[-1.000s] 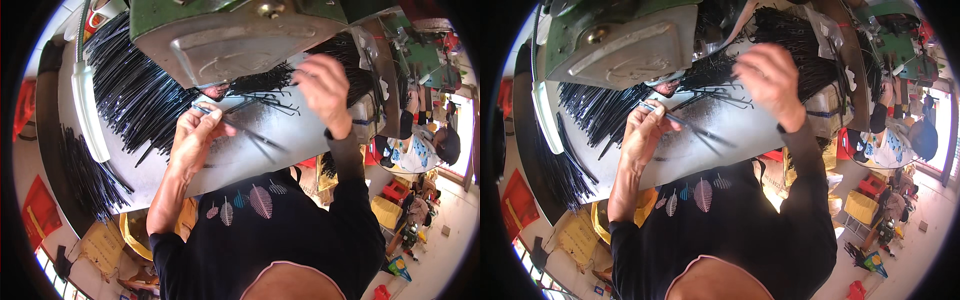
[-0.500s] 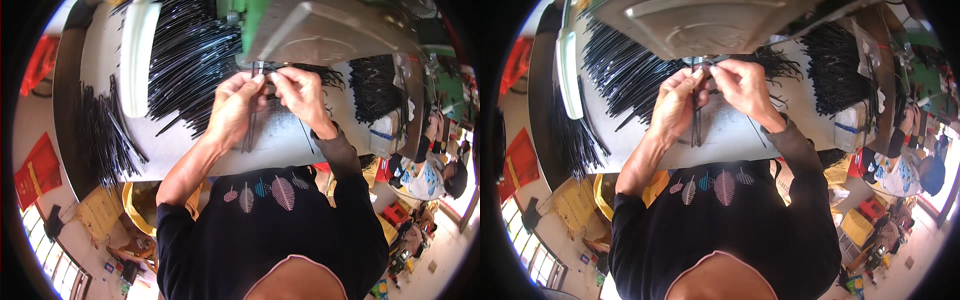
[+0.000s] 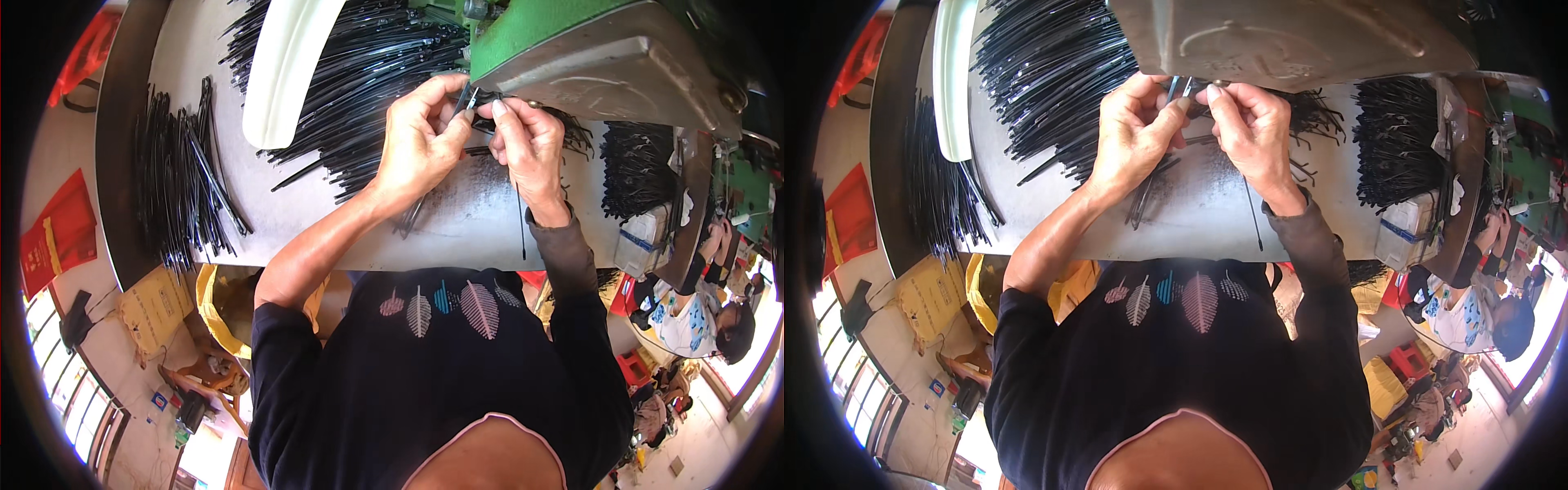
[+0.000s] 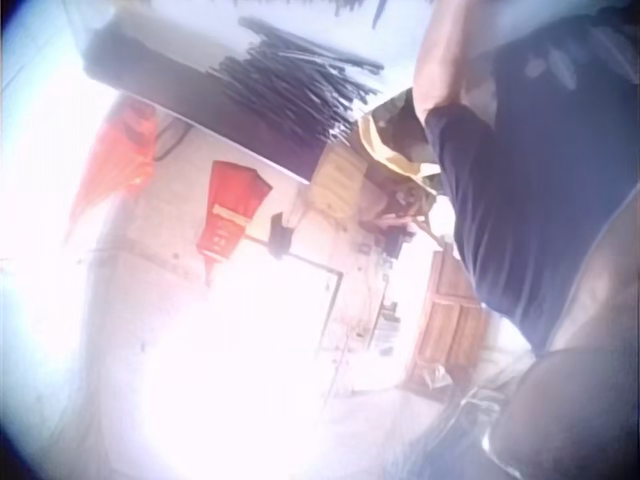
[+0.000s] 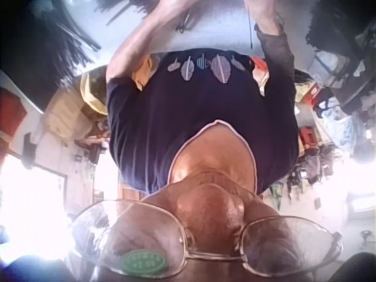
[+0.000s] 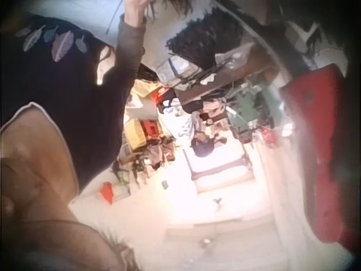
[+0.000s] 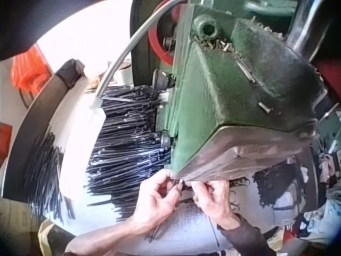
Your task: The person assembles umbrella frame ribs by repeatedly picking up rods and linkage pieces, fitting them together, and inserting them into a machine to fasten them.
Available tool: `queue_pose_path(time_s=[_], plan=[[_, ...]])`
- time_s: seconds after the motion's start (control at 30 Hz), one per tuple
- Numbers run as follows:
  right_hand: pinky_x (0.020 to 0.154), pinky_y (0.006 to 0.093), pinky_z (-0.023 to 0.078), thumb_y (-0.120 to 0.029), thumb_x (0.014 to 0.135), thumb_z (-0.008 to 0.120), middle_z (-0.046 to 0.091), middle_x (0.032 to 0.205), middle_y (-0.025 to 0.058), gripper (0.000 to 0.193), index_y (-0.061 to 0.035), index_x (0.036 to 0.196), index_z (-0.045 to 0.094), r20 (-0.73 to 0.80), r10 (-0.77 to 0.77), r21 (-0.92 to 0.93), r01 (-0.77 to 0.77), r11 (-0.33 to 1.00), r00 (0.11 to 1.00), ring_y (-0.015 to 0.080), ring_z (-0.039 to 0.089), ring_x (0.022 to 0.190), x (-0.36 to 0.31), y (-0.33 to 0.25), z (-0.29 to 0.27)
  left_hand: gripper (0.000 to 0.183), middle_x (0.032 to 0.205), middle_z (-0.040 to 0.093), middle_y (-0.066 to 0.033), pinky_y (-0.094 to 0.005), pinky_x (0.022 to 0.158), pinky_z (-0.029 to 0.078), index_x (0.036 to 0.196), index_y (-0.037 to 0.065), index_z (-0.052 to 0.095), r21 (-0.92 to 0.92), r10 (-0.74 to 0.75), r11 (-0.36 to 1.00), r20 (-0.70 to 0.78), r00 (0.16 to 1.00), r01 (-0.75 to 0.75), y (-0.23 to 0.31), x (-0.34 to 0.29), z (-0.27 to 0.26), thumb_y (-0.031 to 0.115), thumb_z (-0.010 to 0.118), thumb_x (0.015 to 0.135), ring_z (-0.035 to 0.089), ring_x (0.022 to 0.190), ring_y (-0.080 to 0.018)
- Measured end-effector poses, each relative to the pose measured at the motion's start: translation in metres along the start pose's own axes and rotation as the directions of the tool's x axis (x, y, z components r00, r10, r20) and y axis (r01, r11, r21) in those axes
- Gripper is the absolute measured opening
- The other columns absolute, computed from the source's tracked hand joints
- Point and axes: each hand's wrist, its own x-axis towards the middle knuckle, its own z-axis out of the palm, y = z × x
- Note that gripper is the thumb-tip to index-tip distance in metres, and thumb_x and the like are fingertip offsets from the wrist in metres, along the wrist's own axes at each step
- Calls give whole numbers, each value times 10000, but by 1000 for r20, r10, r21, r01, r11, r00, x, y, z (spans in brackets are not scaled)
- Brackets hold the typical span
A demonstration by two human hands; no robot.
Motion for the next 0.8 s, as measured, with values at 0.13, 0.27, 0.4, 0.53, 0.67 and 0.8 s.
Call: queue_pose_path(time_s=[0.13,0.27,0.4,0.53,0.67,0.8], plan=[[418,187,352,-116,900,609,538,561,-42,152,-2,847,696,23,11,-12,-11,1000,1000,13,471,486,1,2,3,211,654,554,13,-200,458,382,1062,-10,587,44,30,999,28,999,-32,1,1,1,21,587,853,475,522,-36],[424,203,340,-94,936,558,476,548,-22,167,32,903,663,53,11,-1,-11,1000,999,33,393,443,2,4,3,260,611,482,59,-195,463,309,1081,-4,598,2,1,1000,9,1000,-1,0,2,-1,4,569,822,386,532,-8],[431,208,337,-81,938,548,461,562,-23,158,30,905,655,60,54,79,-58,995,997,36,377,450,2,2,3,270,601,472,56,-204,465,324,1082,-2,598,3,27,1000,-11,1000,-27,-5,3,0,2,564,814,389,528,-14],[435,210,339,-90,942,543,457,571,-26,161,27,927,652,59,71,120,-77,990,996,37,376,460,2,4,4,283,587,471,35,-216,471,346,1082,-2,598,34,49,998,3,999,-49,-2,6,2,9,569,801,396,520,-27],[439,207,333,-105,946,535,448,575,-28,175,26,925,649,57,80,150,-88,985,995,38,374,471,3,4,3,297,574,467,2,-240,477,371,1078,-8,598,59,62,996,-10,998,-61,-5,10,5,18,577,782,415,509,-55],[408,203,324,-99,913,593,492,522,-18,175,38,831,665,6,65,232,-65,971,998,41,415,438,3,6,6,299,568,460,-20,-257,486,383,1069,-4,602,80,82,993,6,997,-82,-1,10,4,20,575,772,420,505,-75]])
